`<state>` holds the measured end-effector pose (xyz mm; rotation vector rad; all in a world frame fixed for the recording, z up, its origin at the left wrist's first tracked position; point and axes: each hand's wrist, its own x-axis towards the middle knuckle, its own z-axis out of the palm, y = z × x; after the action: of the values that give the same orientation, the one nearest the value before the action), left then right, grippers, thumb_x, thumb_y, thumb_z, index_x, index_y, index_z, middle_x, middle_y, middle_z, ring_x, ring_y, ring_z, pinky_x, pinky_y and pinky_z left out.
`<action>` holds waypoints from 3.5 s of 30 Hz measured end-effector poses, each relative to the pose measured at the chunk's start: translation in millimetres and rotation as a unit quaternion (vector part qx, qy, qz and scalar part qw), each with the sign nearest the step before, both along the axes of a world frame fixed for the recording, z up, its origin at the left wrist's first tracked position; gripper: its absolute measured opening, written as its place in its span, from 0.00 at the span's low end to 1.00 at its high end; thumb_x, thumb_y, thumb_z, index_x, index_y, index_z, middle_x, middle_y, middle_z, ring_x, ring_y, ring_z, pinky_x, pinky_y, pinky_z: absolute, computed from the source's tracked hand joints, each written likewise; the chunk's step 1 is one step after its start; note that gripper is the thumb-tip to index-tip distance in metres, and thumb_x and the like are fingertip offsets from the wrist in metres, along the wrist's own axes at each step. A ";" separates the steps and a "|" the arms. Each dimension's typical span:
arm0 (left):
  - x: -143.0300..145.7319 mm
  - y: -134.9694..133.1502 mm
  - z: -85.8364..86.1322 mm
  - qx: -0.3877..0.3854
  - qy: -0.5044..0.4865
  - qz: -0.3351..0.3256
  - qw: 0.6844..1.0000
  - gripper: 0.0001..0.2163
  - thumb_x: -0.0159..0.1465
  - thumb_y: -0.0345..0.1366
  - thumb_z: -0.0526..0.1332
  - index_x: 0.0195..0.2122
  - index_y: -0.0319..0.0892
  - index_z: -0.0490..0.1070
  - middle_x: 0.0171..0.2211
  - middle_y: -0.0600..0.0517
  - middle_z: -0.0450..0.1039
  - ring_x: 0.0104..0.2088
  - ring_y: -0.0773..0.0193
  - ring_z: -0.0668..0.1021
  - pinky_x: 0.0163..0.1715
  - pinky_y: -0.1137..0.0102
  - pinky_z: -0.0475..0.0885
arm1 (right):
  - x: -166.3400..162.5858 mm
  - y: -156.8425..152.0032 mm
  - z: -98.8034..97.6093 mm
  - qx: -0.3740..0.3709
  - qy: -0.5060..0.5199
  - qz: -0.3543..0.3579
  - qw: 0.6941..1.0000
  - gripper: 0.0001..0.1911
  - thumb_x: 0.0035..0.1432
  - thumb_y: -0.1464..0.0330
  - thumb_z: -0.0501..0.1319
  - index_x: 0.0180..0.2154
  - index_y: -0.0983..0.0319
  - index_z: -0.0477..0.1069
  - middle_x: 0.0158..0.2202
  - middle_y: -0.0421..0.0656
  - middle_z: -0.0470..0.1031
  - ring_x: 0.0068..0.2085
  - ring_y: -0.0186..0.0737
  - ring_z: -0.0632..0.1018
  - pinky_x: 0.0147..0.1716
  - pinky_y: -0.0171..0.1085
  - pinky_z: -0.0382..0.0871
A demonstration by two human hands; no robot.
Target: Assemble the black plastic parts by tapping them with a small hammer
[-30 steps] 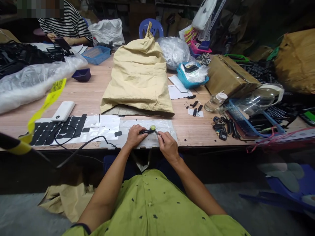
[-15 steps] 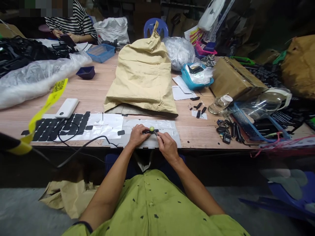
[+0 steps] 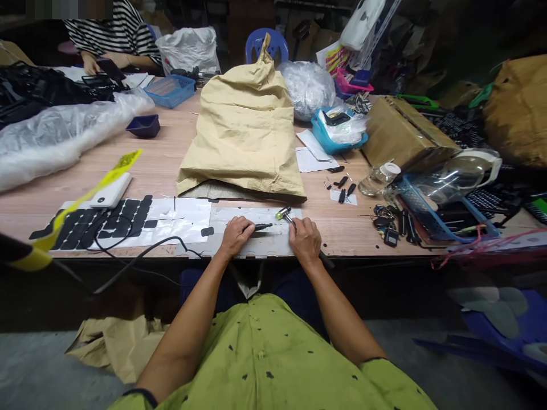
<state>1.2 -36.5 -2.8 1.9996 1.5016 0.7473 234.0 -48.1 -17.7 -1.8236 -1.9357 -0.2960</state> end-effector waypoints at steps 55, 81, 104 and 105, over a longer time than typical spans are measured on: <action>38.6 116.6 43.8 -0.093 0.116 0.242 0.959 0.13 0.59 0.39 0.66 0.42 0.39 0.81 0.42 0.40 0.80 0.46 0.45 0.80 0.43 0.60 0.74 | -19.2 -4.2 11.2 -0.042 -0.004 -0.002 0.999 0.08 0.64 0.71 0.55 0.41 0.60 0.72 0.36 0.46 0.69 0.39 0.45 0.67 0.36 0.39 0.57; 1.4 3.5 1.7 0.014 0.027 -0.021 0.999 0.08 0.59 0.39 0.68 0.39 0.45 0.79 0.35 0.50 0.76 0.40 0.56 0.75 0.46 0.60 0.70 | -14.4 -31.2 22.6 -0.053 0.223 0.096 0.969 0.15 0.68 0.67 0.53 0.45 0.59 0.77 0.38 0.45 0.77 0.40 0.41 0.77 0.41 0.37 0.71; 8.0 3.7 -2.4 0.024 0.027 -0.025 0.999 0.04 0.60 0.36 0.67 0.35 0.45 0.79 0.32 0.51 0.73 0.38 0.57 0.73 0.43 0.63 0.68 | -43.1 -45.5 25.9 -0.071 0.291 0.170 0.939 0.14 0.66 0.67 0.54 0.42 0.59 0.79 0.33 0.44 0.76 0.35 0.40 0.76 0.38 0.37 0.71; 8.1 3.7 -2.8 0.023 0.023 -0.026 0.999 0.05 0.60 0.37 0.67 0.37 0.45 0.79 0.33 0.51 0.74 0.39 0.57 0.73 0.43 0.63 0.68 | -40.1 -43.0 25.8 -0.067 0.285 0.161 0.942 0.14 0.66 0.67 0.54 0.43 0.59 0.78 0.33 0.43 0.76 0.35 0.40 0.76 0.38 0.37 0.71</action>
<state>9.3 -32.8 -5.7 2.0961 1.4646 0.7245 193.9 -91.1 8.1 -1.4168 -1.8067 0.4367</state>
